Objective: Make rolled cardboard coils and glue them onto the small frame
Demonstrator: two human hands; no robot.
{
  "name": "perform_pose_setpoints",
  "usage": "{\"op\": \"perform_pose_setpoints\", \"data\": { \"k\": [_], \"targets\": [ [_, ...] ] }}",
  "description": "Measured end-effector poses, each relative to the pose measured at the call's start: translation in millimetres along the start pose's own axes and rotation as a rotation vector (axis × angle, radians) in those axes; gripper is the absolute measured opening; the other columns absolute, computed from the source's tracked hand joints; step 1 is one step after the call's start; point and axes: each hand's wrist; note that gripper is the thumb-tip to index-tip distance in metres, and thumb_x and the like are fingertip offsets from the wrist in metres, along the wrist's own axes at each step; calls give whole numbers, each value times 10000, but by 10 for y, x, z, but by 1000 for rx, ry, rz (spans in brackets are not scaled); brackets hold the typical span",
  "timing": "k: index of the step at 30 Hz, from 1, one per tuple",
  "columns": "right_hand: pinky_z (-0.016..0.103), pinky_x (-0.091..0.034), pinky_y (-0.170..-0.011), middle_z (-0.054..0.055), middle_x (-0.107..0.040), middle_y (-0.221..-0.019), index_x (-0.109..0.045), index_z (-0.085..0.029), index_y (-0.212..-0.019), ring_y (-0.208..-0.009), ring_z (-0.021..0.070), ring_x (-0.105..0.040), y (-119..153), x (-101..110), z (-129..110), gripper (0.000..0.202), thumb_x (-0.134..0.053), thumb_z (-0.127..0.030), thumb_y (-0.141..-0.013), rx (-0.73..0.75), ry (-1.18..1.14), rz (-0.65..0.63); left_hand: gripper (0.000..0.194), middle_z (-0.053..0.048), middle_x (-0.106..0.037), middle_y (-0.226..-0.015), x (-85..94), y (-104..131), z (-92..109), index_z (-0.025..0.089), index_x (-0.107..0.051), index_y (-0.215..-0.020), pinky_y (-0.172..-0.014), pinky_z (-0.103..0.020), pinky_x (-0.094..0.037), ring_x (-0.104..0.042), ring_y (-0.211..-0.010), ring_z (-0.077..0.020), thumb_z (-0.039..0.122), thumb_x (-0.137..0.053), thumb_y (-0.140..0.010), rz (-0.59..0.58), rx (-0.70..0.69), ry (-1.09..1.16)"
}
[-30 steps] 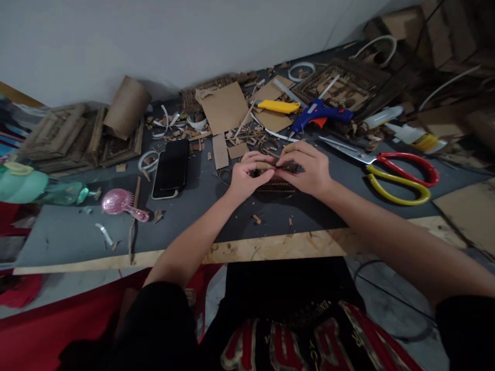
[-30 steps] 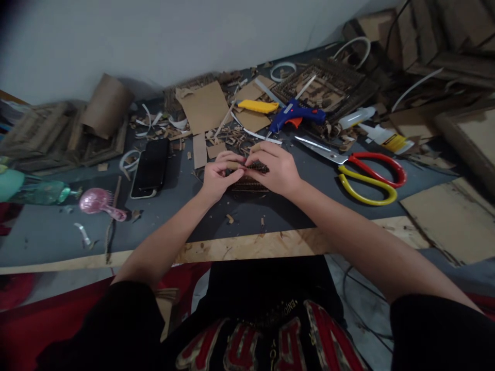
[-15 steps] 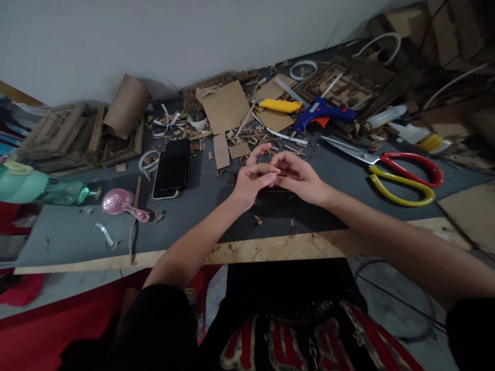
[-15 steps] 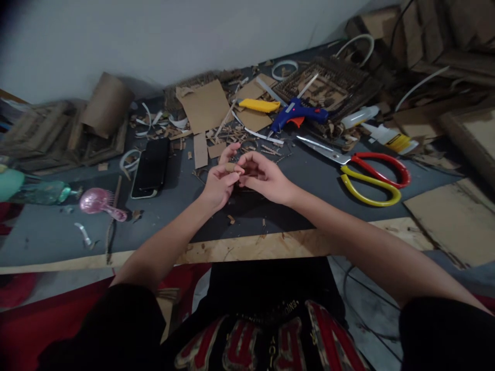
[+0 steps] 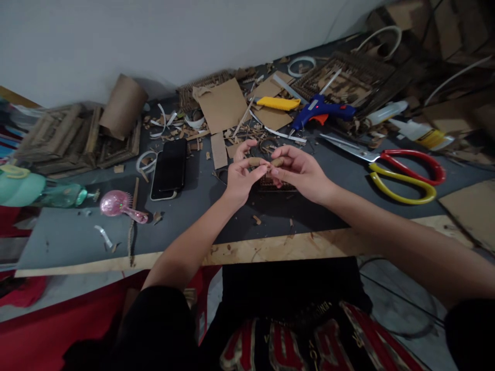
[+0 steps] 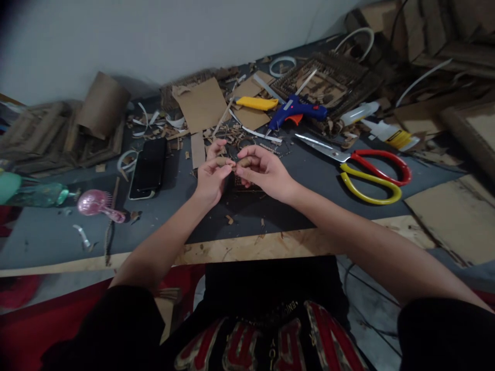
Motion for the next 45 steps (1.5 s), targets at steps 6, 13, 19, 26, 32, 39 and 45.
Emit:
{"op": "perform_pose_setpoints", "data": {
  "k": [6, 13, 19, 26, 32, 39, 45],
  "targets": [
    [190, -471, -491, -84, -593, -666, -510, -189, -995, -502, 43, -532, -43, 90, 6, 444, -843, -339, -742, -91, 42, 6, 359, -76, -543, -1323, 80, 11, 102, 257, -751, -761, -1064, -519, -398, -448, -1315, -320, 611, -710, -804, 4, -249, -413],
    [153, -356, -372, -100, -587, -639, -514, -187, -974, -410, 13, -450, -67, 100, -67, 452, -851, -254, -679, -72, 48, 82, 257, -81, -535, -1277, 93, 34, 251, 250, -751, -754, -1059, -508, -378, -444, -1288, -345, 505, -747, -778, -9, -297, -632],
    [168, -173, -287, -34, -611, -595, -643, -134, -868, -357, 18, -406, -37, 20, -126, 379, -812, -451, -748, -254, 64, 64, 225, -79, -573, -1190, 73, 40, 232, 275, -779, -768, -977, -474, -417, -488, -1184, -307, 489, -718, -803, 34, -390, -652],
    [161, -190, -291, -74, -506, -422, -667, -131, -690, -332, 14, -359, -14, -6, -131, 459, -949, -455, -528, -269, 174, 190, 262, -75, -622, -1161, 132, 14, 163, 286, -774, -822, -1066, -475, -362, -511, -1179, -308, 543, -732, -794, -57, -487, -778],
    [175, -200, -310, -85, -474, -408, -700, -128, -715, -336, 14, -337, -38, 87, -129, 446, -902, -509, -603, -190, 182, 141, 248, -59, -645, -1211, 126, 6, 203, 297, -778, -880, -1047, -458, -397, -520, -1183, -289, 531, -713, -828, -61, -525, -816],
    [167, -204, -288, -74, -486, -388, -694, -122, -682, -319, 16, -341, -49, 114, -146, 418, -919, -462, -589, -214, 223, 120, 291, -74, -636, -1196, 93, 16, 232, 283, -777, -851, -950, -433, -417, -529, -1157, -279, 549, -662, -875, -58, -510, -788],
    [154, -237, -247, -39, -556, -412, -689, -128, -635, -296, 32, -412, -55, 139, -188, 423, -929, -470, -566, -329, 261, 44, 230, -87, -604, -1111, 70, 59, 218, 266, -743, -752, -898, -425, -438, -554, -1110, -296, 495, -730, -777, -4, -519, -810]
  ]
}}
Point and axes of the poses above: each hand's wrist, its own y-axis away from the middle knuckle, its own x-axis out of the back of the hand, z = x × y
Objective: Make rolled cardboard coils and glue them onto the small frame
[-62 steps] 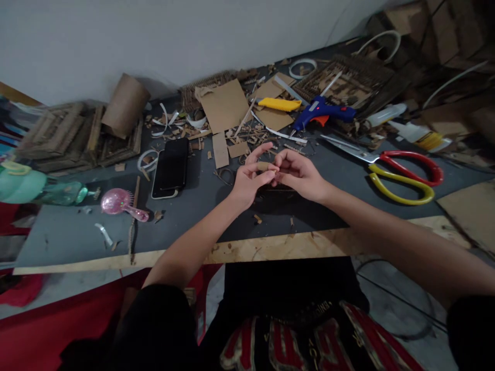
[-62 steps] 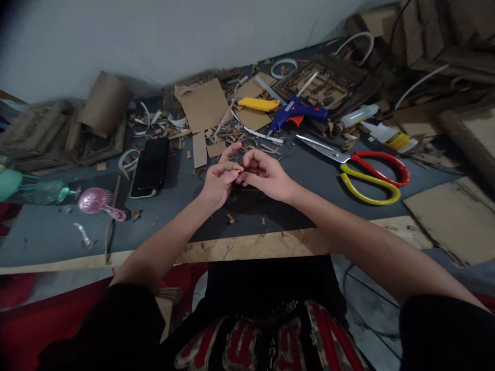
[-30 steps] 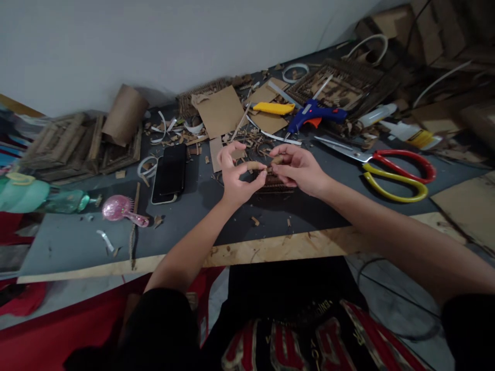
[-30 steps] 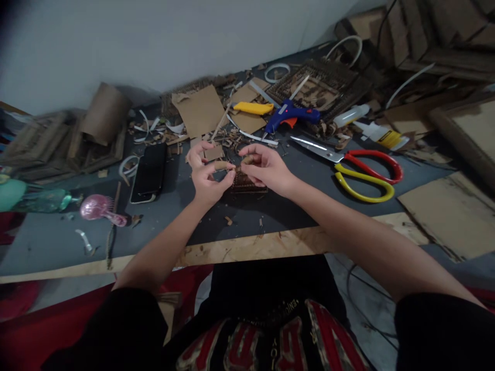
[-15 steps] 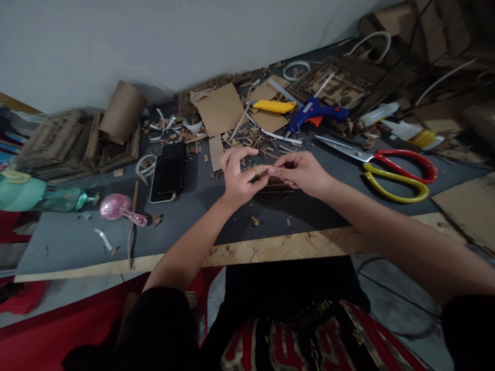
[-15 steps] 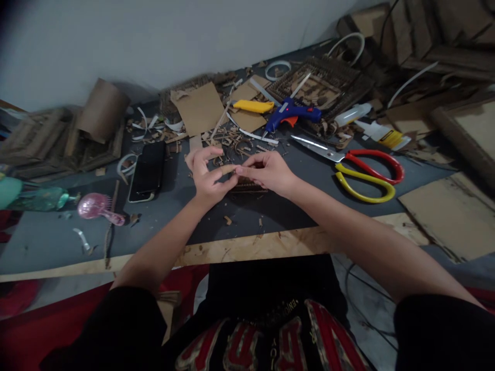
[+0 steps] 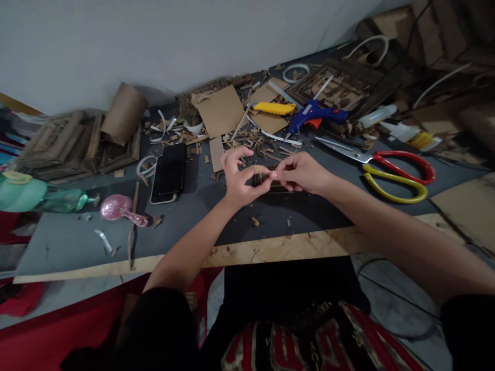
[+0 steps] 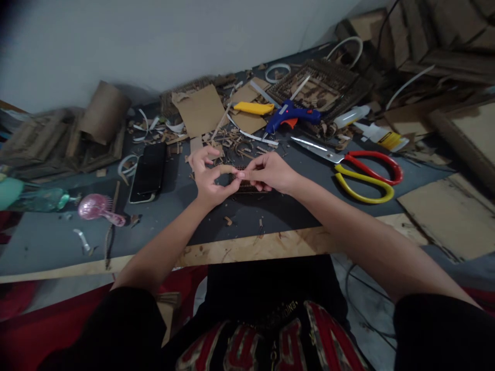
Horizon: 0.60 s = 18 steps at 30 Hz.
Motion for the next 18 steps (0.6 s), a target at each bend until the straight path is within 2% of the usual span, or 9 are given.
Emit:
{"op": "perform_pose_setpoints", "data": {
  "k": [6, 13, 18],
  "targets": [
    [135, -330, -258, -37, -586, -434, -627, -146, -588, -304, 46, -486, -32, -9, 34, 457, -913, -503, -592, -10, -63, -87, 181, -83, -566, -1036, 15, 18, 21, 262, -711, -736, -901, -441, -447, -547, -1068, -293, 435, -752, -703, 36, 23, 11],
    [153, -386, -262, -25, -608, -487, -628, -134, -620, -353, 86, -570, -25, -20, 45, 469, -927, -492, -566, -54, -75, -100, 184, -82, -547, -1037, 60, 60, 10, 253, -680, -750, -993, -488, -409, -531, -1103, -314, 417, -745, -695, -88, 101, 143],
    [152, -391, -263, -26, -608, -485, -629, -135, -619, -352, 83, -570, -22, -23, 42, 447, -920, -474, -591, -45, -61, -92, 179, -78, -547, -1029, 53, 82, -5, 255, -683, -743, -976, -492, -436, -557, -1072, -302, 405, -751, -673, -74, 94, 76]
  ]
}}
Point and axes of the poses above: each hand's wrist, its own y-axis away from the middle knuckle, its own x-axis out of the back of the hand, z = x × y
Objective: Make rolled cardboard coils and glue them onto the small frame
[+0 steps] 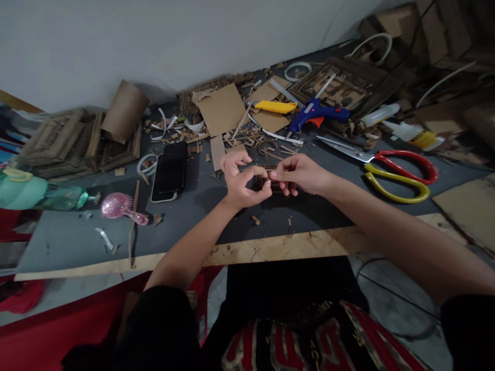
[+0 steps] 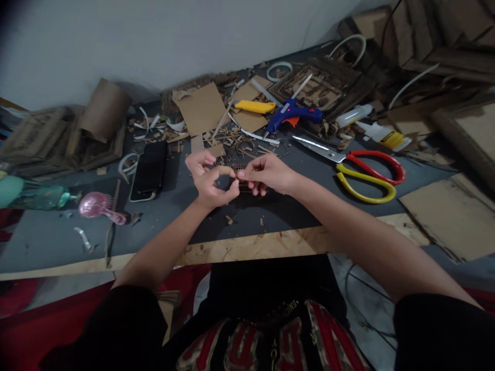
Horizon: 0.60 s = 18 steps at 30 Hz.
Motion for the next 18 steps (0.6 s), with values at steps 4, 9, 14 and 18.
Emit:
{"op": "perform_pose_setpoints", "data": {
  "k": [4, 9, 14, 18],
  "targets": [
    [156, -387, -264, -26, -609, -480, -634, -137, -614, -343, 76, -551, 9, -15, -18, 441, -914, -477, -595, 28, -9, 8, 192, -75, -544, -1028, -9, 9, -5, 256, -696, -764, -970, -482, -436, -547, -1048, -290, 412, -764, -675, 46, -9, -3],
    [151, -370, -272, -12, -654, -531, -708, -122, -705, -367, 70, -556, 49, -24, -64, 410, -907, -466, -602, 26, 2, 12, 211, -88, -555, -1038, -23, 8, -43, 231, -703, -782, -892, -435, -457, -566, -1015, -270, 427, -751, -719, 65, -79, -133],
    [151, -307, -273, -46, -583, -455, -719, -111, -748, -324, 39, -463, 61, -10, -70, 368, -885, -425, -652, 70, 38, 32, 158, -70, -558, -1028, -51, -4, -106, 238, -707, -821, -877, -405, -427, -573, -961, -234, 391, -734, -788, 98, -243, -140],
    [155, -279, -269, -50, -565, -442, -707, -121, -726, -317, 33, -437, 51, -14, -71, 365, -863, -447, -672, 87, 43, 52, 160, -73, -540, -1053, -64, -15, -91, 242, -698, -855, -870, -399, -422, -571, -996, -243, 385, -730, -791, 126, -270, -157]
  ]
}}
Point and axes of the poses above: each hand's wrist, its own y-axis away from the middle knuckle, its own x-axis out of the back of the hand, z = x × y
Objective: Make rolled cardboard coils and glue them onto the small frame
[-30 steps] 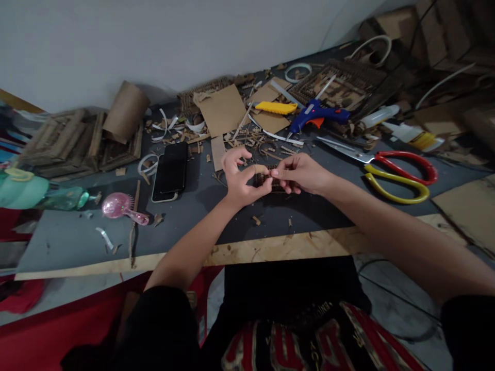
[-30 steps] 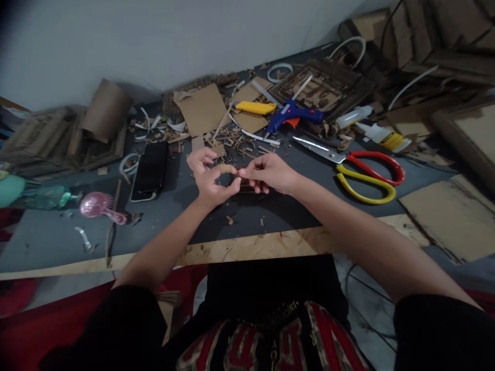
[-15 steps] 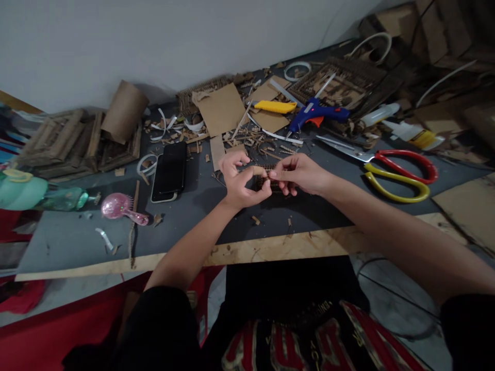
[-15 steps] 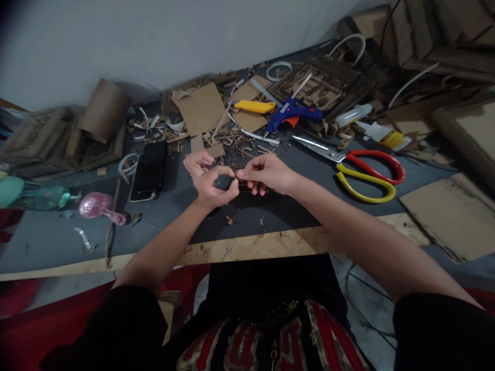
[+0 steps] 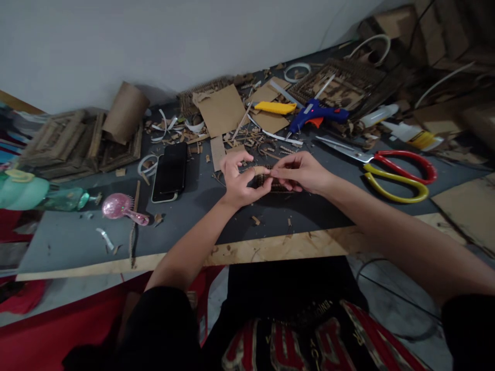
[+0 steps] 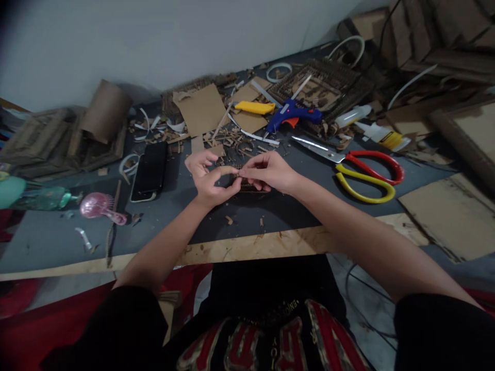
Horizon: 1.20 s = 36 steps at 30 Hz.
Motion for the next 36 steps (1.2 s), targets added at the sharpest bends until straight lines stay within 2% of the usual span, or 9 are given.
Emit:
{"op": "perform_pose_setpoints", "data": {
  "k": [5, 7, 10, 15, 20, 29, 36],
  "targets": [
    [150, -290, -267, -47, -576, -469, -694, -125, -711, -339, 37, -463, -27, 3, 46, 352, -866, -428, -662, -2, -17, 19, 274, -86, -523, -1129, 23, -75, 61, 231, -588, -952, -910, -428, -434, -536, -1105, -274, 377, -723, -764, 4, 27, 47],
    [155, -298, -267, -43, -582, -475, -703, -121, -736, -344, 43, -469, -37, 11, 71, 354, -871, -421, -655, -2, -9, 29, 330, -66, -554, -1086, 20, -106, 73, 243, -516, -1019, -939, -440, -435, -542, -1061, -248, 321, -708, -763, 22, 1, 169],
    [155, -297, -266, -38, -590, -490, -703, -117, -740, -346, 40, -472, -41, 17, 83, 341, -872, -403, -664, 0, 3, 26, 394, -9, -583, -908, -19, -108, 72, 262, -430, -1090, -892, -412, -464, -564, -944, -205, 233, -653, -766, -28, 5, 326],
    [146, -290, -265, -42, -593, -486, -688, -116, -710, -330, 24, -448, -29, 4, 41, 328, -867, -388, -677, -8, 24, -6, 534, 38, -568, -820, -114, -30, 44, 281, -320, -1218, -874, -413, -466, -586, -859, -173, 210, -615, -779, -70, 50, 403],
    [140, -290, -260, -41, -596, -481, -692, -114, -714, -324, 26, -449, -21, -11, 15, 331, -866, -392, -672, -18, 47, -6, 525, 39, -559, -825, -138, -2, 29, 268, -322, -1203, -882, -417, -450, -578, -828, -163, 196, -599, -762, -107, 59, 422],
    [139, -320, -260, -37, -612, -493, -717, -98, -752, -332, 30, -464, -13, -20, 31, 332, -880, -372, -657, -12, 80, -11, 515, 37, -528, -810, -153, 38, 28, 261, -346, -1157, -919, -414, -433, -571, -859, -179, 209, -590, -707, -101, 57, 377],
    [125, -324, -265, -43, -613, -486, -728, -103, -765, -333, 26, -473, -29, -14, 40, 333, -885, -373, -652, -3, 63, -20, 560, 52, -557, -782, -135, 15, 48, 267, -337, -1179, -869, -389, -460, -577, -862, -171, 175, -572, -680, -88, 71, 404]
  ]
}}
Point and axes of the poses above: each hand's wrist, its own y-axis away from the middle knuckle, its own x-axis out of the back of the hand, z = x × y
